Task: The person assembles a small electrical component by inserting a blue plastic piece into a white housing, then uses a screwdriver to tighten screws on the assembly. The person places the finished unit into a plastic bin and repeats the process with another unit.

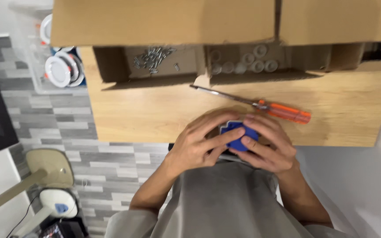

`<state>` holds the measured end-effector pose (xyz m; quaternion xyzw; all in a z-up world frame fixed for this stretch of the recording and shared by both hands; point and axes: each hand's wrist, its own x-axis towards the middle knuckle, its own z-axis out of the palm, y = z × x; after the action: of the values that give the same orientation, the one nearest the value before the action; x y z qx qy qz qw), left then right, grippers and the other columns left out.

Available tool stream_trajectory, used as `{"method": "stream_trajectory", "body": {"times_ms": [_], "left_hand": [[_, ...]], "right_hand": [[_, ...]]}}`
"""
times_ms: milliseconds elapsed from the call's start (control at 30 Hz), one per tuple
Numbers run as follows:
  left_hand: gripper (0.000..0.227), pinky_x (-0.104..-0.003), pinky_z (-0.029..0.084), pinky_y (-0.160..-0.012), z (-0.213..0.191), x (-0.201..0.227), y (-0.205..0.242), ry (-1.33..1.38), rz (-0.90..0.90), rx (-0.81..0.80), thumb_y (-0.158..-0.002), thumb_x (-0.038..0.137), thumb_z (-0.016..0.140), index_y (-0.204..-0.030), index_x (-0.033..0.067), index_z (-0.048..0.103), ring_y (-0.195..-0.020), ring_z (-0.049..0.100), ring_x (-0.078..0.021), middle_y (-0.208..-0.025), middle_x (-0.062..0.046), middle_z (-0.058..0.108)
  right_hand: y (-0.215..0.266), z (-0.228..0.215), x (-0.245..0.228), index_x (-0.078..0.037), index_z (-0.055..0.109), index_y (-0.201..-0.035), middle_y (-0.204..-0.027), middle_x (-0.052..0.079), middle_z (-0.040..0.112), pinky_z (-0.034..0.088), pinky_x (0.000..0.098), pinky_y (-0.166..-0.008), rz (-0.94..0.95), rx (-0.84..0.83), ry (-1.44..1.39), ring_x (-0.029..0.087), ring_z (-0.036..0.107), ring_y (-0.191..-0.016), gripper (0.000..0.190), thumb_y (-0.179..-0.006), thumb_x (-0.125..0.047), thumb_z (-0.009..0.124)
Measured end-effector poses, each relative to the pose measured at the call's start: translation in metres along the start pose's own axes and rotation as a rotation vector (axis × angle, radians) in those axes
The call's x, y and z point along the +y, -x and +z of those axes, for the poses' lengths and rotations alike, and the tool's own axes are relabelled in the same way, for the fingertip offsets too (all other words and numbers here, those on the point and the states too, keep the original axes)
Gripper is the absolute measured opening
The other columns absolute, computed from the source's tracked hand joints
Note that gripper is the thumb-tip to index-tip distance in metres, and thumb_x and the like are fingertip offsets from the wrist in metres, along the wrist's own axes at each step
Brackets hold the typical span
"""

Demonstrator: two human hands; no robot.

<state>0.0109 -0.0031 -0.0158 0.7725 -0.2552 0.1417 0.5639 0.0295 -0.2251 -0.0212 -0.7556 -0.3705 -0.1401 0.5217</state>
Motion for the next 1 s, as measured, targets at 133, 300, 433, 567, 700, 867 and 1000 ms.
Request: {"method": "stream_trajectory", "body": {"times_ms": [133,300,433,567,700,867,1000], "left_hand": [[0.03,-0.06,0.063,-0.106,0.002,-0.001,-0.002,-0.007,0.023,0.013,-0.106,0.01,0.068,-0.135,0.0099,0.078,-0.126,0.075,-0.0465,-0.138,-0.026,0.072],[0.031,-0.06,0.062,-0.107,0.003,-0.004,0.003,-0.049,0.024,-0.007,-0.104,0.009,0.07,-0.134,0.0108,0.078,-0.125,0.075,-0.0448,-0.136,-0.026,0.072],[0.035,-0.061,0.061,-0.107,0.001,0.0,0.002,-0.052,0.017,-0.008,-0.102,0.01,0.073,-0.137,0.0113,0.077,-0.126,0.074,-0.0452,-0.137,-0.026,0.072],[0.036,-0.061,0.061,-0.104,0.001,0.01,-0.002,-0.039,-0.004,0.01,-0.103,0.011,0.074,-0.139,0.0089,0.075,-0.124,0.073,-0.0476,-0.137,-0.025,0.07],[0.047,-0.06,0.062,-0.103,0.001,0.018,-0.003,-0.065,-0.015,0.018,-0.098,0.01,0.081,-0.143,0.0076,0.07,-0.122,0.072,-0.0466,-0.137,-0.024,0.069],[0.049,-0.051,0.06,-0.116,-0.007,0.023,0.004,-0.11,-0.029,-0.069,-0.107,0.01,0.076,-0.149,0.0092,0.053,-0.133,0.066,-0.0419,-0.145,-0.023,0.059],[0.044,-0.046,0.061,-0.107,-0.006,0.027,0.006,-0.14,-0.054,-0.014,-0.103,0.013,0.082,-0.14,0.004,0.059,-0.123,0.067,-0.0391,-0.136,-0.021,0.059]], "right_hand": [[-0.003,-0.005,-0.002,0.005,0.081,-0.117,-0.118,0.038,0.075,0.062,0.0702,-0.096,-0.007,-0.076,0.041,0.056,0.075,-0.112,0.041,-0.079,-0.004,0.094],[0.013,0.005,0.014,-0.006,0.088,-0.103,-0.115,0.037,0.077,0.064,0.0667,-0.084,-0.056,0.101,-0.048,0.059,0.078,-0.102,0.022,-0.083,-0.013,0.09],[-0.004,0.003,0.006,-0.003,0.086,-0.107,-0.116,0.037,0.077,0.063,0.0681,-0.088,-0.02,0.091,-0.107,0.06,0.077,-0.104,0.032,-0.079,-0.019,0.093],[-0.032,-0.008,-0.007,-0.003,0.086,-0.102,-0.113,0.032,0.079,0.064,0.0627,-0.093,-0.052,0.06,-0.099,0.054,0.079,-0.105,0.025,-0.084,-0.019,0.089],[-0.071,-0.038,-0.023,-0.006,0.085,-0.108,-0.119,0.022,0.081,0.065,0.0553,-0.095,-0.069,-0.067,-0.043,0.045,0.081,-0.107,0.023,-0.087,-0.013,0.087],[-0.153,-0.048,-0.021,0.003,0.075,-0.119,-0.127,0.02,0.076,0.059,0.0423,-0.096,-0.154,-0.433,0.318,0.033,0.073,-0.112,0.017,-0.11,-0.011,0.072],[-0.176,-0.031,-0.013,-0.006,0.071,-0.104,-0.101,0.008,0.071,0.056,0.0514,-0.077,0.179,-0.817,0.528,0.037,0.069,-0.089,0.038,-0.119,-0.031,0.046]]}}
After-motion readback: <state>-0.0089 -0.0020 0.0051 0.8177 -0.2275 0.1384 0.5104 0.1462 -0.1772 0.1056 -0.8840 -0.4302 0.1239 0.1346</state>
